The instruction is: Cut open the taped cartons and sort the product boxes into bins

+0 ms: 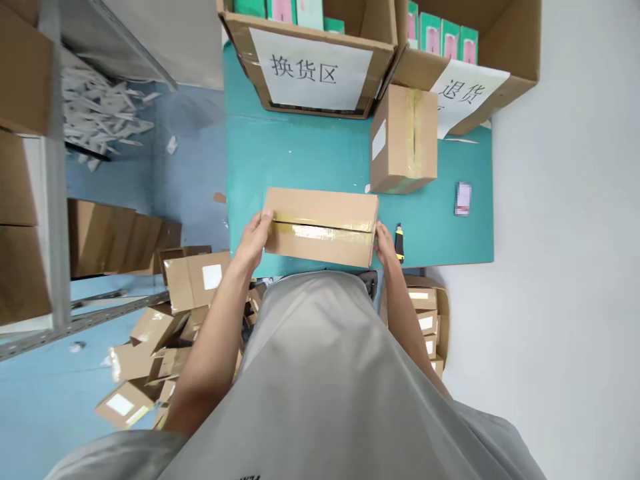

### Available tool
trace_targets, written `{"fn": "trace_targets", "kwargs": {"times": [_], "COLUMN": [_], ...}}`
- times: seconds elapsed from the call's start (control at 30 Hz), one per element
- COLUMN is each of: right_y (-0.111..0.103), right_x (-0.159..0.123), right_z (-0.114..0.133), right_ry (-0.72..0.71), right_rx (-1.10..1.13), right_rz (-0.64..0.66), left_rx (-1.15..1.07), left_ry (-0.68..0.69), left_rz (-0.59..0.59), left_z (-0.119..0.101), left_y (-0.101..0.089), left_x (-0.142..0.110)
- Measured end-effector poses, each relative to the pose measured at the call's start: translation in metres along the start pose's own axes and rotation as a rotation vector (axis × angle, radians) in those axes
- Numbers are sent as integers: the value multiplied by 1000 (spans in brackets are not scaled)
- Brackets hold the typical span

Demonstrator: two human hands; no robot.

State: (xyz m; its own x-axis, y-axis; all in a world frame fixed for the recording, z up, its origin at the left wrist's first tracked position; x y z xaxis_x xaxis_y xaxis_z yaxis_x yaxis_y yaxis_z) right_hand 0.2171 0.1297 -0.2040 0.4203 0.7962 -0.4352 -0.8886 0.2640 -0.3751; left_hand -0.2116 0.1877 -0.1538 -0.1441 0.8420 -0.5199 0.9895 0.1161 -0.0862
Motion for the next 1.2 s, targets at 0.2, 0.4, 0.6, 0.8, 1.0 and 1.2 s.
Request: {"fn": "trace_targets", "kwargs": {"times": [0.2,0.4,0.6,0.8,1.0,1.2], "right_y": [50,17,9,25,55,87], "right_x": [9,-15,-44,-39,-9,-7], "right_z": [-11,25,80,144,169,162], "right_ry": [122,-16,-185,-413,-476,-417], "right_rx": [105,66,5,-104,-468,-676], "right_rz": [-1,-90,-65,79,98,78], "left_rx": [21,56,63,185,454,658], "left_ry": [-19,34,89,114,222,277], "left_rz": [-218,-314,-304,-177,17,94], "left_z": [0,-4,-11,-13,-7,-6], "left_y": [-27,-24,-26,-31,-47,-32], "left_x": [-10,-25,-32,-54,-83,-76]}}
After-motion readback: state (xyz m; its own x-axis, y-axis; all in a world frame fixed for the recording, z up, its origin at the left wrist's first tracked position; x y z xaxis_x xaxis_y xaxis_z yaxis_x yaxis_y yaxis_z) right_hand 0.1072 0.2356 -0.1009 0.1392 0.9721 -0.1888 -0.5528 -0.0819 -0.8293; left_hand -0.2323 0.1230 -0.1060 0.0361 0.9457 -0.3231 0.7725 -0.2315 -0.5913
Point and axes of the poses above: each hand's wrist, its own x-axis towards the middle knuckle, its own y-axis out of the palm, z = x × y, the point moved 10 cm from there along x, towards the middle knuckle, and after that the axes turned 2 degrees about -x, right-handed, at the moved point
